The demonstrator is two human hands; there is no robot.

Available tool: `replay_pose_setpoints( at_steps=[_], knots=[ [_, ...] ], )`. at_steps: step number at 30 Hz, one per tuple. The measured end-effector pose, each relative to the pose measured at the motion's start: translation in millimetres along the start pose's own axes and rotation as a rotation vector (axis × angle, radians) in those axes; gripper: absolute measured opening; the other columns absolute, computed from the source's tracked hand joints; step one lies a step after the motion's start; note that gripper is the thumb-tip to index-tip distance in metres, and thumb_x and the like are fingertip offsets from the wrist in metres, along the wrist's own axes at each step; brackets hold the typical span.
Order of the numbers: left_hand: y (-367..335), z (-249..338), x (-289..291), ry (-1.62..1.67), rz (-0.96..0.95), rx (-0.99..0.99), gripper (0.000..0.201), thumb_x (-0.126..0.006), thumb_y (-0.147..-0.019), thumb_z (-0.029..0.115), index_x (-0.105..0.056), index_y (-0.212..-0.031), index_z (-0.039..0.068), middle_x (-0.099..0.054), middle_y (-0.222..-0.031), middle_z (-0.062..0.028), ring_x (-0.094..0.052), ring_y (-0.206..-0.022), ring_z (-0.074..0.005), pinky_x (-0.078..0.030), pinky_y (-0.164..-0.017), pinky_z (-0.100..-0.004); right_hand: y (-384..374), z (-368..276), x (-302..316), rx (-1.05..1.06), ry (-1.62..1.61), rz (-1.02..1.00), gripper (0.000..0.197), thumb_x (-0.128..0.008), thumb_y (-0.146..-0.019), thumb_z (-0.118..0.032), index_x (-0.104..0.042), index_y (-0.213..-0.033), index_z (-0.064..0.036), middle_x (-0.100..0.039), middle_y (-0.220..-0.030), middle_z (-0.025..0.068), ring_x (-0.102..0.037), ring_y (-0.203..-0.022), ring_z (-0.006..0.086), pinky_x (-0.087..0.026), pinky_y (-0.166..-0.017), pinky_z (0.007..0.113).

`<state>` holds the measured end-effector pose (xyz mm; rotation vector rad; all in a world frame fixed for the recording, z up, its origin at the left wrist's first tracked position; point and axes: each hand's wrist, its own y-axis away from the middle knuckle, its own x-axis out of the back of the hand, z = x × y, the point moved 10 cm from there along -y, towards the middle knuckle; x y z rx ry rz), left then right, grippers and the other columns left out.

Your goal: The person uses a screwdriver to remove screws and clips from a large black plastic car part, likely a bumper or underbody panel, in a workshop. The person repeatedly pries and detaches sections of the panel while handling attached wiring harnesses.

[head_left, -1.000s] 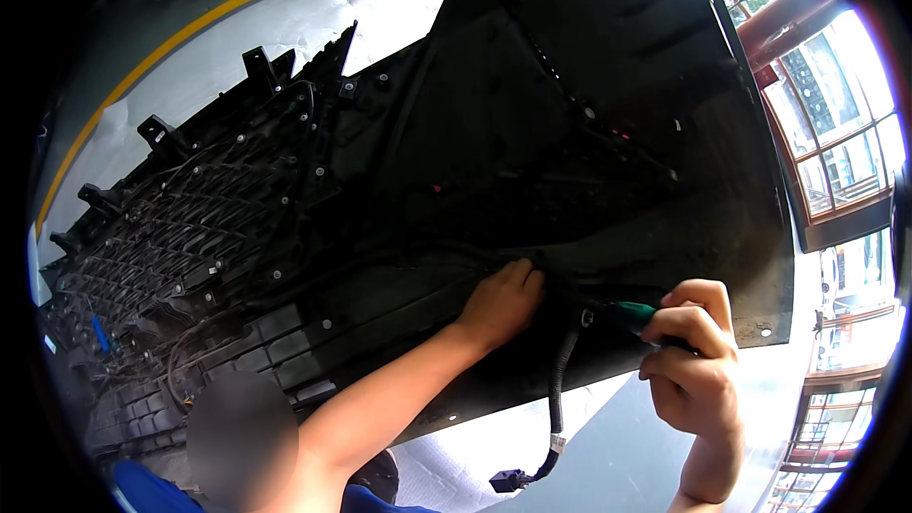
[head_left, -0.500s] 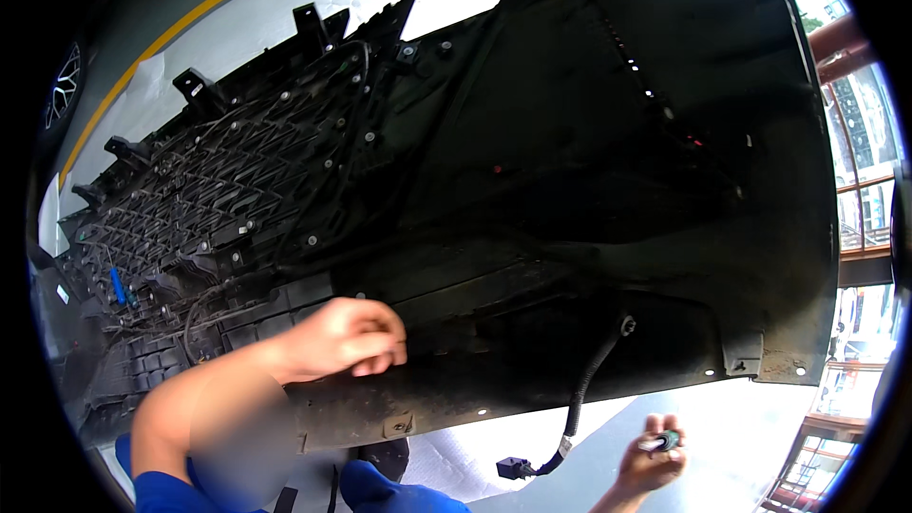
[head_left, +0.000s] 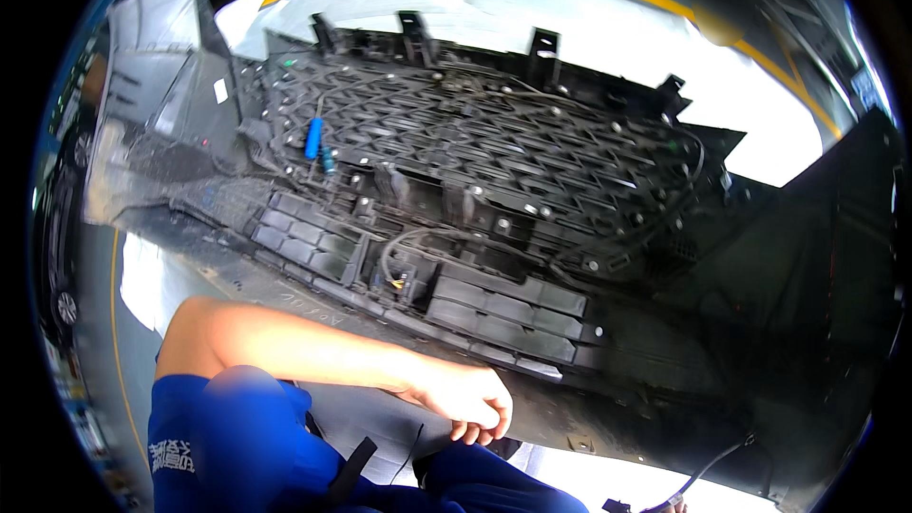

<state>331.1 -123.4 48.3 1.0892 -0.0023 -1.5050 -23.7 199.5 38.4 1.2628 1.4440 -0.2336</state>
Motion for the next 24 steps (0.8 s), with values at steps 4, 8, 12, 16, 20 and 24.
replay_pose_setpoints(
  at_steps=[4, 8, 12, 16, 20, 24],
  knots=[
    [49.2, -17.3, 15.7, -0.158, 0.002, -0.04, 0.021, -0.059, -0.098, 0.011, -0.065, -0.115, 0.0, -0.07, -0.098, -0.0085, -0.067, -0.08, -0.0139, -0.055, -0.066, -0.0278, 24.4, 67.3, -84.7, 0.077, 0.796, -0.078, 0.02, -0.062, -0.1, -0.018, -0.057, -0.102, 0.0012, -0.055, -0.074, 0.0038, -0.048, -0.051, 0.0091, -0.039, -0.043, 0.023],
    [134.5, -68.1, 27.7, 0.003, 0.016, -0.089, 0.028, -0.059, -0.094, 0.005, -0.063, -0.121, -0.002, -0.069, -0.102, -0.0102, -0.068, -0.08, -0.0152, -0.058, -0.068, -0.03, 63.2, 188.9, -159.5, -0.062, 1.25, -0.345, 0.024, -0.064, -0.099, -0.02, -0.058, -0.106, 0.002, -0.056, -0.074, 0.0037, -0.048, -0.051, 0.009, -0.038, -0.044, 0.023],
    [221.6, -131.0, 42.8, 0.054, 0.058, -0.219, 0.035, -0.056, -0.091, 0.002, -0.064, -0.124, -0.003, -0.07, -0.106, -0.0105, -0.067, -0.082, -0.0145, -0.057, -0.069, -0.0285, 113.2, 337.8, -193.7, -0.368, 1.489, -0.725, 0.028, -0.066, -0.098, -0.022, -0.059, -0.109, 0.0028, -0.056, -0.074, 0.0035, -0.048, -0.051, 0.0088, -0.037, -0.044, 0.022],
    [306.8, -217.5, 57.7, 0.026, 0.234, -0.37, 0.032, -0.056, -0.092, 0.003, -0.066, -0.122, -0.002, -0.072, -0.104, -0.0066, -0.062, -0.081, -0.0111, -0.051, -0.07, -0.027, 178.8, 479.8, -191.3, -0.882, 1.584, -1.041, 0.049, -0.073, -0.092, -0.019, -0.056, -0.132, 0.0042, -0.063, -0.082, 0.0026, -0.049, -0.053, 0.0071, -0.038, -0.048, 0.022],
    [369.5, -399.0, 87.2, 0.337, 0.811, -0.54, 0.024, -0.058, -0.099, 0.008, -0.068, -0.119, 0.001, -0.074, -0.102, -0.0045, -0.063, -0.086, -0.0104, -0.053, -0.076, -0.0279, 262.1, 588.7, -185.7, -1.083, 1.773, -1.452, 0.048, -0.069, -0.089, 0.005, -0.054, -0.135, 0.0018, -0.062, -0.09, 0.002, -0.054, -0.07, 0.0072, -0.044, -0.062, 0.023],
    [452.3, -637.5, 103.3, 0.477, 2.066, -0.101, 0.013, -0.061, -0.091, 0.004, -0.072, -0.098, 0.001, -0.074, -0.094, -0.0185, -0.073, -0.087, -0.0315, -0.058, -0.078, -0.0406, 412.9, 684.6, -182.5, -0.989, 2.0, -2.313, 0.04, -0.072, -0.093, -0.004, -0.058, -0.13, 0.0042, -0.064, -0.087, 0.0054, -0.06, -0.077, 0.0135, -0.051, -0.068, 0.033]
  ],
)
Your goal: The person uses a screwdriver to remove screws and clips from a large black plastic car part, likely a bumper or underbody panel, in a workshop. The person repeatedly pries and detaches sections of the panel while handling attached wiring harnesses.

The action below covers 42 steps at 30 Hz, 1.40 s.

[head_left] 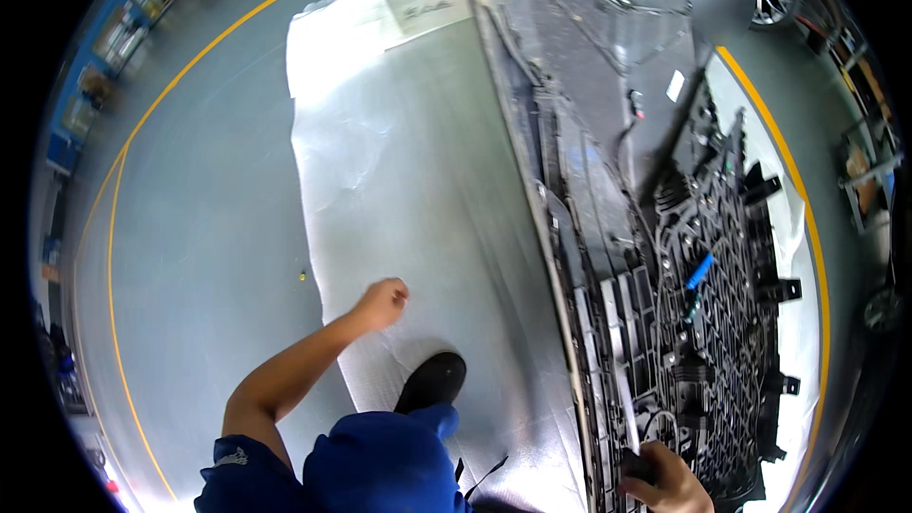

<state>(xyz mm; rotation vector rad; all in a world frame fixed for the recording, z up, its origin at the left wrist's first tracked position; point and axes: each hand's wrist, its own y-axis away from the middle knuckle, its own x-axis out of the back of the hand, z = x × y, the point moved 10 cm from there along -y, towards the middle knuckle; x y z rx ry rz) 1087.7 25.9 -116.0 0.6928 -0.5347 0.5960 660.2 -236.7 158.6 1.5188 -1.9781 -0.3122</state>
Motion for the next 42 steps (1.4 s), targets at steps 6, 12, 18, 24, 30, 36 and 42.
replay_pose_setpoints(
  at_steps=[6, 12, 18, 24, 30, 36, 42],
  knots=[
    [-58.0, -144.5, 131.8, -0.264, 0.485, 0.039, 0.015, -0.058, -0.086, 0.001, -0.069, -0.096, 0.005, -0.066, -0.102, -0.0223, -0.066, -0.096, -0.0428, -0.055, -0.085, -0.0501, -180.7, -102.1, -145.5, 0.222, 0.332, -0.149, 0.037, -0.065, -0.098, -0.022, -0.053, -0.125, 0.0005, -0.068, -0.103, 0.0285, -0.07, -0.094, 0.0455, -0.055, -0.082, 0.054],
    [-106.9, -157.5, 204.4, -0.262, 0.666, -0.004, 0.021, -0.057, -0.085, -0.006, -0.067, -0.101, 0.003, -0.062, -0.113, -0.0224, -0.065, -0.101, -0.0425, -0.055, -0.087, -0.0489, -349.4, -122.6, -344.8, 0.429, 0.387, 0.235, 0.046, -0.066, -0.093, -0.013, -0.052, -0.134, 0.0027, -0.064, -0.109, 0.0248, -0.064, -0.097, 0.0431, -0.056, -0.086, 0.049],
    [-144.3, -158.9, 181.6, -0.394, 0.639, -0.203, 0.013, -0.061, -0.088, -0.001, -0.067, -0.101, -0.001, -0.064, -0.107, -0.0247, -0.062, -0.104, -0.0457, -0.052, -0.09, -0.0516, -362.1, -26.2, -419.2, 0.198, 0.722, 0.11, 0.054, -0.057, -0.099, -0.019, -0.046, -0.149, -0.0037, -0.062, -0.115, 0.0174, -0.065, -0.101, 0.0356, -0.058, -0.085, 0.049],
    [-102.6, -179.8, 165.8, -0.535, 0.759, -0.068, 0.034, -0.06, -0.086, -0.003, -0.061, -0.12, -0.001, -0.059, -0.13, -0.0222, -0.055, -0.12, -0.0427, -0.046, -0.102, -0.052, -276.4, -47.8, -349.0, 0.339, 0.498, 0.026, 0.053, -0.07, -0.092, -0.029, -0.057, -0.134, -0.0009, -0.06, -0.112, 0.0188, -0.064, -0.103, 0.0335, -0.058, -0.086, 0.04],
    [-125.5, -183.5, 166.3, -0.673, 0.73, -0.142, 0.03, -0.052, -0.092, 0.0, -0.059, -0.121, -0.002, -0.056, -0.126, -0.0234, -0.053, -0.119, -0.0433, -0.043, -0.104, -0.0558, -189.5, -101.4, -127.5, 0.51, 0.415, 0.051, 0.019, -0.06, -0.092, -0.012, -0.065, -0.106, 0.0002, -0.064, -0.094, 0.0122, -0.07, -0.091, 0.0276, -0.061, -0.07, 0.038],
    [-115.6, -173.6, 173.6, -0.635, 0.582, -0.039, 0.047, -0.055, -0.089, -0.006, -0.051, -0.135, -0.001, -0.051, -0.132, -0.0233, -0.051, -0.122, -0.0422, -0.046, -0.102, -0.0527, -150.2, 11.0, 52.9, 0.012, 0.229, 0.46, 0.016, -0.064, -0.095, -0.009, -0.068, -0.107, 0.0008, -0.07, -0.093, 0.016, -0.074, -0.087, 0.0299, -0.063, -0.07, 0.038],
    [-58.7, -63.1, 165.6, -0.422, 0.761, -0.193, 0.049, -0.055, -0.089, -0.008, -0.05, -0.137, 0.0, -0.048, -0.137, -0.0229, -0.051, -0.123, -0.0387, -0.048, -0.097, -0.0452, -148.5, 147.4, 158.2, -0.36, 0.609, 0.65, 0.047, -0.063, -0.1, -0.039, -0.061, -0.124, 0.0012, -0.058, -0.129, 0.023, -0.064, -0.118, 0.0385, -0.058, -0.097, 0.049]
  ],
)
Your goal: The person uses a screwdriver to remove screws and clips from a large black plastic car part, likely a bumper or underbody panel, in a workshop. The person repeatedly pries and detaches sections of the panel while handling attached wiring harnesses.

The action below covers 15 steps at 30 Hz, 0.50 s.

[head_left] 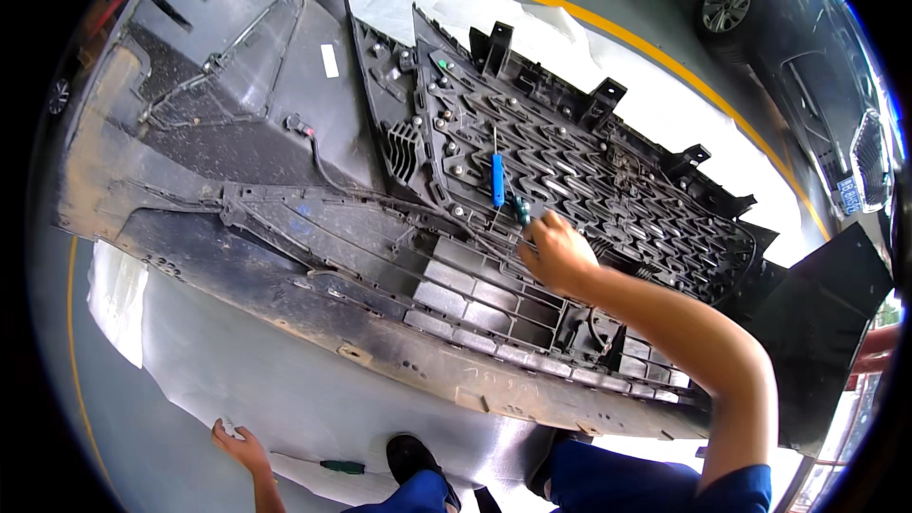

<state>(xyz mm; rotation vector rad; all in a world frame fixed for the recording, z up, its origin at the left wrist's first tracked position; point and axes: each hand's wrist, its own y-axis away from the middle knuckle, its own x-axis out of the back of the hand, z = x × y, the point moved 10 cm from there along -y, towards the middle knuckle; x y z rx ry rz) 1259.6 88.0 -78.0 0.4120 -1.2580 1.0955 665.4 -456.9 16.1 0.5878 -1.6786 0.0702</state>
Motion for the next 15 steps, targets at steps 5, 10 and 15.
replay_pose_setpoints(
  at_steps=[5, 10, 15],
  knots=[
    [30.1, 239.0, 111.4, 0.379, 0.066, -0.63, 0.033, -0.053, -0.089, -0.009, -0.056, -0.121, -0.004, -0.056, -0.119, -0.0222, -0.058, -0.103, -0.0343, -0.051, -0.087, -0.0424, -112.5, 29.1, -2.7, -0.169, -0.037, 0.123, 0.066, -0.068, -0.096, -0.054, -0.059, -0.128, 0.0026, -0.056, -0.133, 0.0219, -0.059, -0.128, 0.0372, -0.057, -0.099, 0.046],
    [63.0, 469.1, 193.7, 0.521, -0.139, -1.252, 0.021, -0.058, -0.083, -0.009, -0.063, -0.103, -0.004, -0.064, -0.096, -0.0179, -0.064, -0.076, -0.0318, -0.054, -0.065, -0.0396, -142.5, 31.1, -35.5, -0.367, -0.224, 0.064, 0.054, -0.07, -0.093, -0.041, -0.062, -0.129, -0.0017, -0.06, -0.136, 0.0181, -0.064, -0.124, 0.0347, -0.057, -0.1, 0.042],
    [93.2, 619.5, 89.6, 0.561, -0.594, -1.457, 0.015, -0.07, -0.084, -0.001, -0.067, -0.098, -0.001, -0.068, -0.101, -0.0145, -0.069, -0.082, -0.0303, -0.059, -0.07, -0.0387, -126.6, 84.3, -26.9, -0.495, -0.918, 0.014, 0.037, -0.071, -0.092, -0.032, -0.071, -0.105, 0.003, -0.071, -0.086, 0.0131, -0.074, -0.085, 0.03, -0.061, -0.076, 0.039]
  ],
)
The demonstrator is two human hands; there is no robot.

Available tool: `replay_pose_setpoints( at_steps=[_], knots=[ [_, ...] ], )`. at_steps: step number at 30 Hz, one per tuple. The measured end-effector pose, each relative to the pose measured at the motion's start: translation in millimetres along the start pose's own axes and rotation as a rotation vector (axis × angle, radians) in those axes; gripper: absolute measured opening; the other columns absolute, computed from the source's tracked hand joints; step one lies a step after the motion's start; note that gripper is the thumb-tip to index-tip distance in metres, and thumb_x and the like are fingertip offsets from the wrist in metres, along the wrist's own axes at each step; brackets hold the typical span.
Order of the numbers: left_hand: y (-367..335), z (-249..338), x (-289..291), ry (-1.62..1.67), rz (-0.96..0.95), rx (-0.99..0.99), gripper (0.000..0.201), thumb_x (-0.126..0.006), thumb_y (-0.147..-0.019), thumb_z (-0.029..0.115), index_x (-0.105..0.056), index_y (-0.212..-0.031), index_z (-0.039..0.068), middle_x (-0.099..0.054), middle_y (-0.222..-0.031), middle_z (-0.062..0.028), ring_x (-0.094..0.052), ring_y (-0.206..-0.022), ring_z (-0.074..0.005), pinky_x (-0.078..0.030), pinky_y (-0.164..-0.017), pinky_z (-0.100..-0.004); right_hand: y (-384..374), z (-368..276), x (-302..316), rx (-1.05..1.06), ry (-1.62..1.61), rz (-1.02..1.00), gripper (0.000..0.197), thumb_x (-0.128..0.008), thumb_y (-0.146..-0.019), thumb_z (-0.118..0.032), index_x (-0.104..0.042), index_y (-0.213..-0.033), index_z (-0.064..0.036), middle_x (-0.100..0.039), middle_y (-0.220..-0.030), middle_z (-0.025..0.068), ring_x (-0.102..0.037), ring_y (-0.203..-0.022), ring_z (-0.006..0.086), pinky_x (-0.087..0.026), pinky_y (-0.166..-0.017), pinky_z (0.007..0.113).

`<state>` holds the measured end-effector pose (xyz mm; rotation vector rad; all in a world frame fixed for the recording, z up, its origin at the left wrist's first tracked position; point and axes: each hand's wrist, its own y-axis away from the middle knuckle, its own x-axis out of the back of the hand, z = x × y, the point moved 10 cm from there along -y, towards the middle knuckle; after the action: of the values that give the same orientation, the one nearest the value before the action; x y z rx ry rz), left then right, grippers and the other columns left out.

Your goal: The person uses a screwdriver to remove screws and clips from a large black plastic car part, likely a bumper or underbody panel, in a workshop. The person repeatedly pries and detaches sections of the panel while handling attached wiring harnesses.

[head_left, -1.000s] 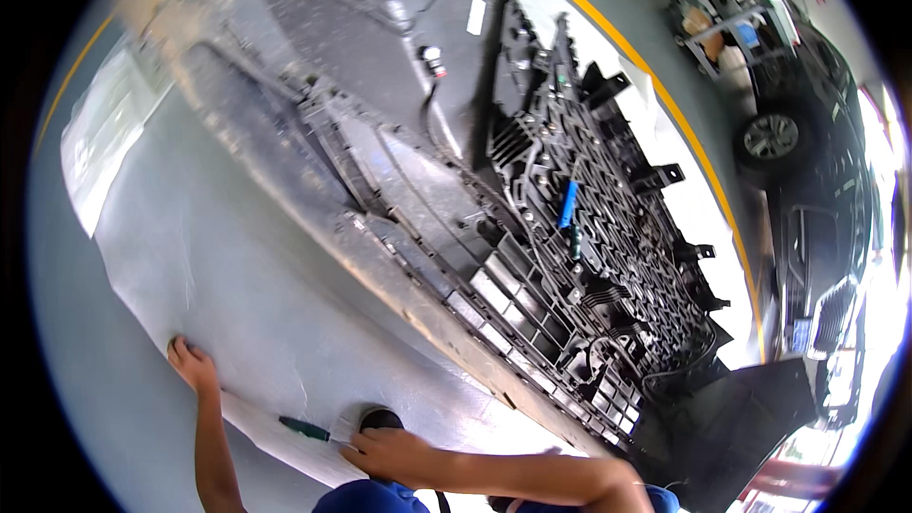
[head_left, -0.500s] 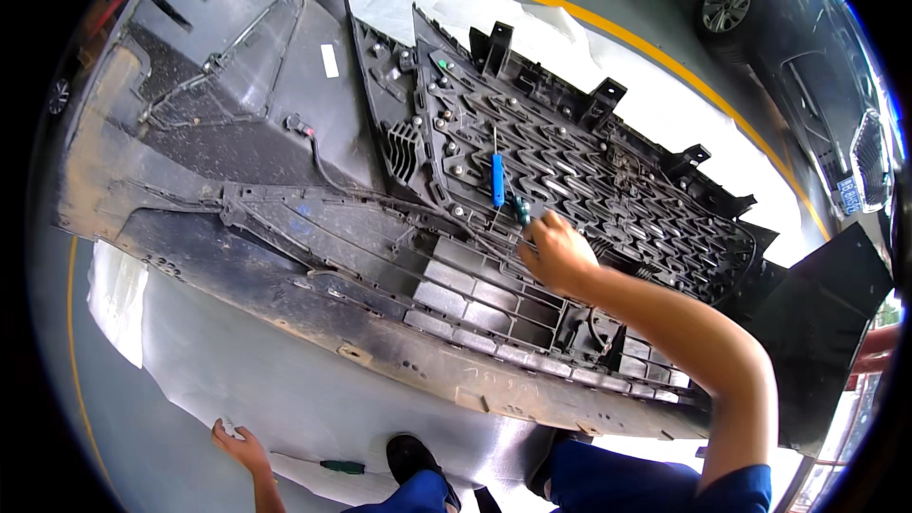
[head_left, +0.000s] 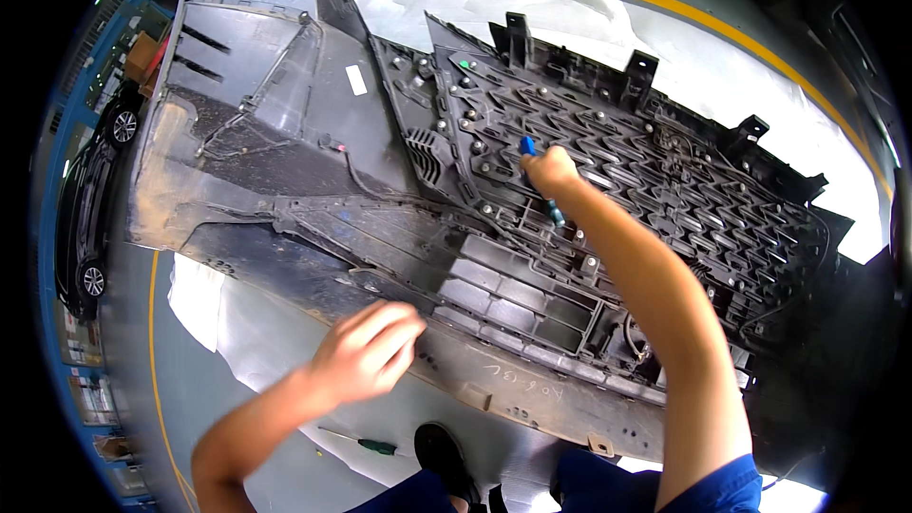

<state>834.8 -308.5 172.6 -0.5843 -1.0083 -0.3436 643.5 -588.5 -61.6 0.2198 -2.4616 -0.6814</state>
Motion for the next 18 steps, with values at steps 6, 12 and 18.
replay_pose_setpoints(
  at_steps=[6, 12, 18],
  knots=[
    [-67.9, -128.4, -142.9, -0.294, -0.381, -0.055, 0.038, -0.08, -0.086, 0.022, -0.067, -0.117, 0.005, -0.062, -0.13, -0.011, -0.06, -0.125, -0.0304, -0.055, -0.097, -0.043, 136.4, 2.8, 29.9, 0.132, -0.556, -0.575, 0.046, -0.069, -0.09, -0.012, -0.05, -0.128, 0.0052, -0.064, -0.095, 0.0112, -0.067, -0.083, 0.022, -0.057, -0.076, 0.034],
    [-108.9, -151.0, -197.7, -0.194, -0.311, -0.075, 0.05, -0.084, -0.083, 0.031, -0.067, -0.125, 0.009, -0.059, -0.138, -0.0097, -0.051, -0.138, -0.0303, -0.042, -0.114, -0.045, 178.0, 87.2, 45.0, -0.047, -0.089, -0.409, 0.03, -0.061, -0.085, -0.009, -0.061, -0.112, 0.0034, -0.066, -0.084, 0.0116, -0.067, -0.08, 0.0232, -0.054, -0.072, 0.037],
    [-105.6, -164.9, -211.0, -0.182, -0.286, -0.058, 0.057, -0.085, -0.08, 0.034, -0.067, -0.131, 0.012, -0.053, -0.152, -0.0098, -0.049, -0.14, -0.0296, -0.04, -0.116, -0.0451, 180.8, 71.0, 12.4, 0.31, 0.308, -0.284, 0.033, -0.063, -0.09, -0.019, -0.064, -0.115, 0.0035, -0.071, -0.1, 0.0303, -0.07, -0.096, 0.0464, -0.056, -0.086, 0.05]
  ],
)
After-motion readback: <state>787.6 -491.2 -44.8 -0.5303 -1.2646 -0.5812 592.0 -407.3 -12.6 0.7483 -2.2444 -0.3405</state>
